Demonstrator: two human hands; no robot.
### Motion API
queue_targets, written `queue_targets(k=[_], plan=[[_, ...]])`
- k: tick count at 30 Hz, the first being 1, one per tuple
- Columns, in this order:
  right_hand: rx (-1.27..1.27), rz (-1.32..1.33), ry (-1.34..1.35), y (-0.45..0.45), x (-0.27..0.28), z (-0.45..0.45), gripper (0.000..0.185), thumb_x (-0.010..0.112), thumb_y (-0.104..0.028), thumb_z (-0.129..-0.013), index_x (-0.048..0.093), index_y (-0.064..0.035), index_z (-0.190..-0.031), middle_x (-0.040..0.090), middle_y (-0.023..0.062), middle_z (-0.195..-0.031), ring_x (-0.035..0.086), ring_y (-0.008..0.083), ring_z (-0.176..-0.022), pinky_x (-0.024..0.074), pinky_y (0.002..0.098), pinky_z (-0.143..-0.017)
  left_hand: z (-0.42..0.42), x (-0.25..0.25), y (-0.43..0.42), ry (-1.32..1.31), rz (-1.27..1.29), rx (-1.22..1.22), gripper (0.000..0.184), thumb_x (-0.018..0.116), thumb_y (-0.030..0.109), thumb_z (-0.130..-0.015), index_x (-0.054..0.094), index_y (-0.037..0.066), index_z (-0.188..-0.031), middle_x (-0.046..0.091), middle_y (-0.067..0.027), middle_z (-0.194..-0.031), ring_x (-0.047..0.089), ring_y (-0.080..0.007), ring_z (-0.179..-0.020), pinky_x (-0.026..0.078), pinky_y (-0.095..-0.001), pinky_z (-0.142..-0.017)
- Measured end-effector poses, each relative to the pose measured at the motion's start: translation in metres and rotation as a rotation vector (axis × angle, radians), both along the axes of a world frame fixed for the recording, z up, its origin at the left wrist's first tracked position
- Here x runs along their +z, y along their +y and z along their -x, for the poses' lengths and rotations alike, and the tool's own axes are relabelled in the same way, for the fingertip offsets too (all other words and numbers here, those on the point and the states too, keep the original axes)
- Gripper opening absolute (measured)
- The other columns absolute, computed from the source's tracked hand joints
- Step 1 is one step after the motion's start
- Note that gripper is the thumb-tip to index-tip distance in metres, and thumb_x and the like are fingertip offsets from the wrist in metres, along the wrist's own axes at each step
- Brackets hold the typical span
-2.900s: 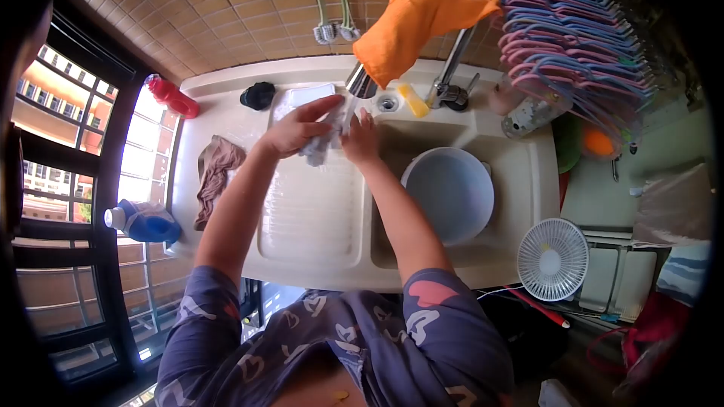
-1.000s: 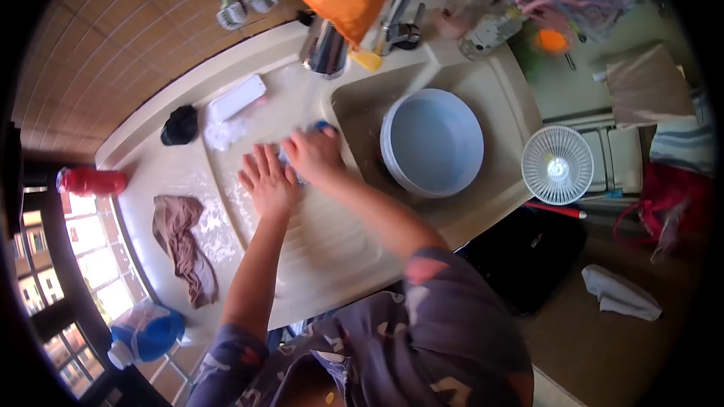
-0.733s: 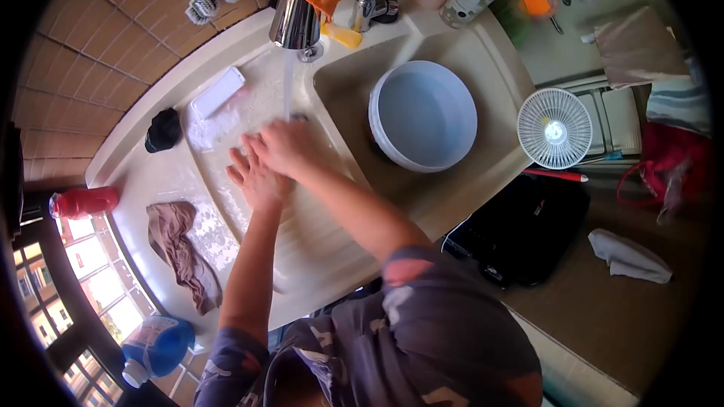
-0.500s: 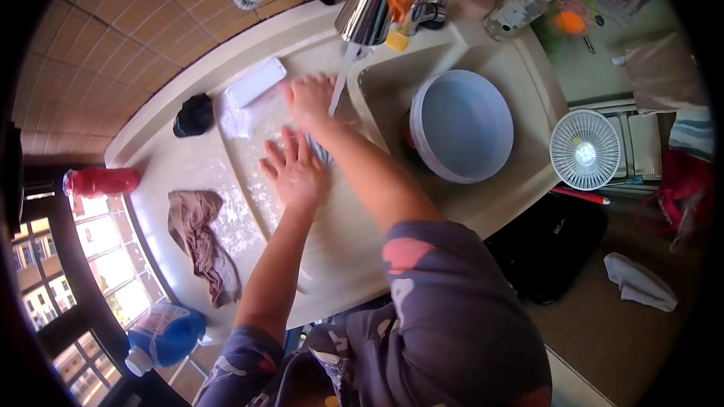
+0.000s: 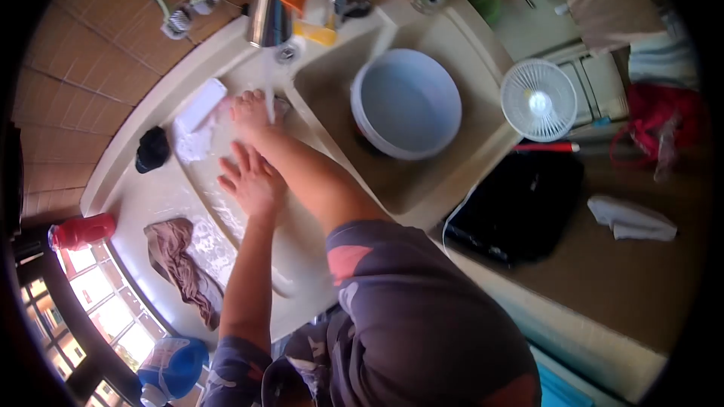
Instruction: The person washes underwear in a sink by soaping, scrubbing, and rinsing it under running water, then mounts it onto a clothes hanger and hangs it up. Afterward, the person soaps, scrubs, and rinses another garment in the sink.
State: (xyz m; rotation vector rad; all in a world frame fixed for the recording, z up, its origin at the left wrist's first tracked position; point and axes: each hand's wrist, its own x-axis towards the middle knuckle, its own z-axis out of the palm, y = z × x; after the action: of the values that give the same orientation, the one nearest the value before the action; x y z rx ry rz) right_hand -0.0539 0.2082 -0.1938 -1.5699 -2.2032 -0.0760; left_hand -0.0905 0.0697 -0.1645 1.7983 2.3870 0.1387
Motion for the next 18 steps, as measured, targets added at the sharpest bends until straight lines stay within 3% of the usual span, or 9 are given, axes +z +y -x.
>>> queue_targets(k=[2,4,7,9,10,12,14,15,18], plan=[[-0.093,0.387,0.102,-0.041,0.033,-0.017,0.035,0.051,-0.039,-0.094,0.07,-0.0137,-0.079,0.07,0.0099,-0.087,0.066,0.0314,-0.079,0.049,0.0478,-0.07,-0.002,0.002,0.003,0.037,0.03,-0.025,0.057,0.043,0.036,-0.094,0.037,0.017,-0.148,0.025,-0.0106,-0.16,0.015,-0.0474,-0.145,0.008,-0.0647,-0.114],[0.193,0.564,0.217,-0.071,0.056,-0.057,0.034,0.053,-0.037,-0.092,0.069,-0.0128,-0.074,0.069,0.0106,-0.078,0.066,0.0318,-0.078,0.0499,0.0484,-0.066,-0.005,0.01,0.0,0.026,0.055,0.001,0.059,0.042,0.034,-0.095,0.032,0.022,-0.152,0.02,-0.0082,-0.162,0.011,-0.0442,-0.147,0.008,-0.0615,-0.115],[0.337,0.323,0.324,-0.058,0.028,-0.049,0.037,0.053,-0.036,-0.092,0.067,-0.01,-0.069,0.068,0.0113,-0.072,0.066,0.0327,-0.076,0.0499,0.0488,-0.07,-0.003,-0.002,0.004,0.042,0.076,0.03,0.059,0.043,0.031,-0.096,0.029,0.025,-0.152,0.02,-0.0049,-0.162,0.011,-0.0423,-0.148,0.008,-0.0612,-0.116],[0.185,0.233,0.249,-0.019,0.009,-0.02,0.039,0.052,-0.036,-0.092,0.068,-0.0091,-0.069,0.068,0.0113,-0.071,0.066,0.0324,-0.076,0.0494,0.0481,-0.07,-0.002,-0.002,0.003,0.079,0.125,0.032,0.057,0.037,0.036,-0.098,0.029,0.023,-0.153,0.025,-0.005,-0.161,0.014,-0.0428,-0.147,0.008,-0.0617,-0.116],[0.09,0.254,0.203,0.014,-0.034,0.013,0.041,0.051,-0.039,-0.093,0.071,-0.0093,-0.072,0.068,0.0134,-0.072,0.065,0.0327,-0.076,0.0493,0.0475,-0.072,-0.001,-0.011,0.002,0.082,0.079,0.043,0.055,0.036,0.035,-0.099,0.032,0.019,-0.152,0.023,-0.0034,-0.161,0.014,-0.0408,-0.147,0.008,-0.0597,-0.117],[-0.099,0.275,0.3,0.029,0.008,0.013,0.047,0.049,-0.046,-0.094,0.073,-0.0095,-0.076,0.067,0.016,-0.071,0.066,0.0342,-0.077,0.0496,0.049,-0.071,-0.002,-0.013,0.003,0.12,0.08,0.061,0.052,0.036,0.034,-0.099,0.038,0.017,-0.149,0.023,-0.0017,-0.161,0.014,-0.0383,-0.148,0.008,-0.0576,-0.117],[-0.113,0.67,0.588,0.032,0.032,-0.004,0.056,0.046,-0.055,-0.094,0.073,-0.0094,-0.076,0.068,0.0179,-0.074,0.068,0.0339,-0.079,0.0509,0.0471,-0.069,-0.002,-0.014,0.002,0.111,0.024,0.068,0.049,0.035,0.033,-0.1,0.046,0.017,-0.145,0.024,-0.0002,-0.161,0.015,-0.0361,-0.148,0.008,-0.056,-0.118],[-0.049,0.552,0.633,0.031,0.029,-0.021,0.043,0.058,-0.047,-0.092,0.071,-0.0065,-0.083,0.069,0.0171,-0.082,0.069,0.0303,-0.077,0.0518,0.0426,-0.065,-0.003,-0.017,0.002,0.123,0.002,0.061,0.048,0.035,0.033,-0.1,0.047,0.017,-0.144,0.024,-0.0002,-0.161,0.016,-0.0355,-0.148,0.008,-0.0558,-0.118],[0.175,0.349,1.018,-0.003,0.021,-0.076,0.024,0.065,-0.028,-0.088,0.066,-0.0046,-0.083,0.066,0.0157,-0.083,0.063,0.0353,-0.081,0.0505,0.0431,-0.075,-0.007,-0.012,0.001,0.149,0.024,0.07,0.048,0.036,0.031,-0.1,0.046,0.016,-0.144,0.024,0.0004,-0.161,0.016,-0.034,-0.148,0.01,-0.0545,-0.118]])
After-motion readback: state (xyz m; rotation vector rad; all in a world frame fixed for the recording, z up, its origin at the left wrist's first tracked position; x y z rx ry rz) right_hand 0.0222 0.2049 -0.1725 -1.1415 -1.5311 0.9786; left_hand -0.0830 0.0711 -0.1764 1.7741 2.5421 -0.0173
